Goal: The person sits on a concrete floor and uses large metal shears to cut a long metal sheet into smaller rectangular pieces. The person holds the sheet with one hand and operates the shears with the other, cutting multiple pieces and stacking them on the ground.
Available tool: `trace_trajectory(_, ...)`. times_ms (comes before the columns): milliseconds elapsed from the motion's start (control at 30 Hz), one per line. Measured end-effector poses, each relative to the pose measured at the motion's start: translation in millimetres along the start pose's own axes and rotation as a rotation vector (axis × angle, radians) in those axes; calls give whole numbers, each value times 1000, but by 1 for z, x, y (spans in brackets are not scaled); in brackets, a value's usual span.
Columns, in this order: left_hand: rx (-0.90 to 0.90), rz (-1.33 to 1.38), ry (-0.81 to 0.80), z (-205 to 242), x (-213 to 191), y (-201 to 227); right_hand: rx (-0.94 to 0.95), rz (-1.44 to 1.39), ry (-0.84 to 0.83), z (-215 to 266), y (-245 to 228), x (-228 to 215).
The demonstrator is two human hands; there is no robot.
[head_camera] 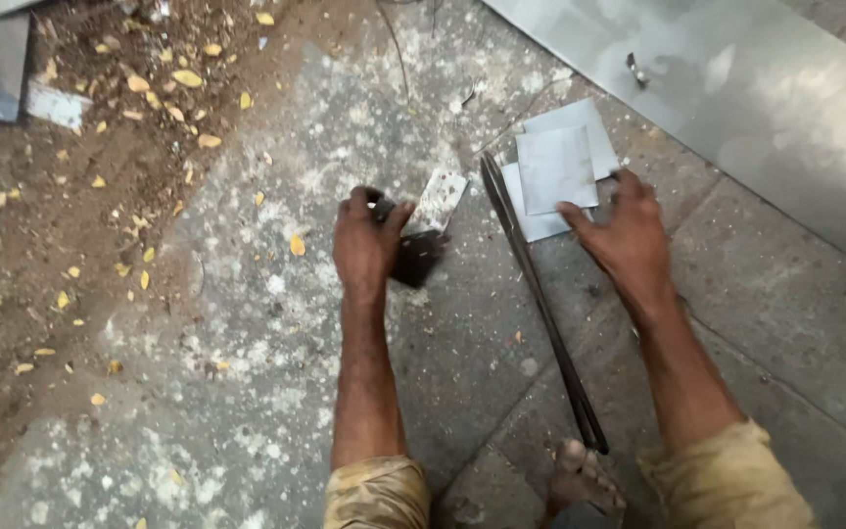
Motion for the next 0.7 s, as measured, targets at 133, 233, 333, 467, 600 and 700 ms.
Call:
trace_trajectory(133,56,-247,89,6,6,2,85,29,-32,-34,7,26)
trace_trajectory(233,124,29,-25,24,21,30,195,-361,-13,-29,21,17)
trace_trajectory(333,270,363,-216,41,40,81,291,-622,-180,-11,33,-18)
trace_trajectory(467,312,377,-647,60,65,126,83,-491,-310,8,13,-60)
trace_trajectory(600,4,734,-790,83,73,118,301,-483,-209,55,18,-65)
trace_trajectory(700,-117,1040,-589,65,59,87,279,-421,-273,121,24,-21)
Point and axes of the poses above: each hand's wrist, its own z-axis away from the middle knuckle, its own x-axis out of the palm, y = z × x, the point moved 6 cm from there along -z, towards the middle knuckle, and after that the axes turned 3 degrees about -y, right-handed, at the moved point
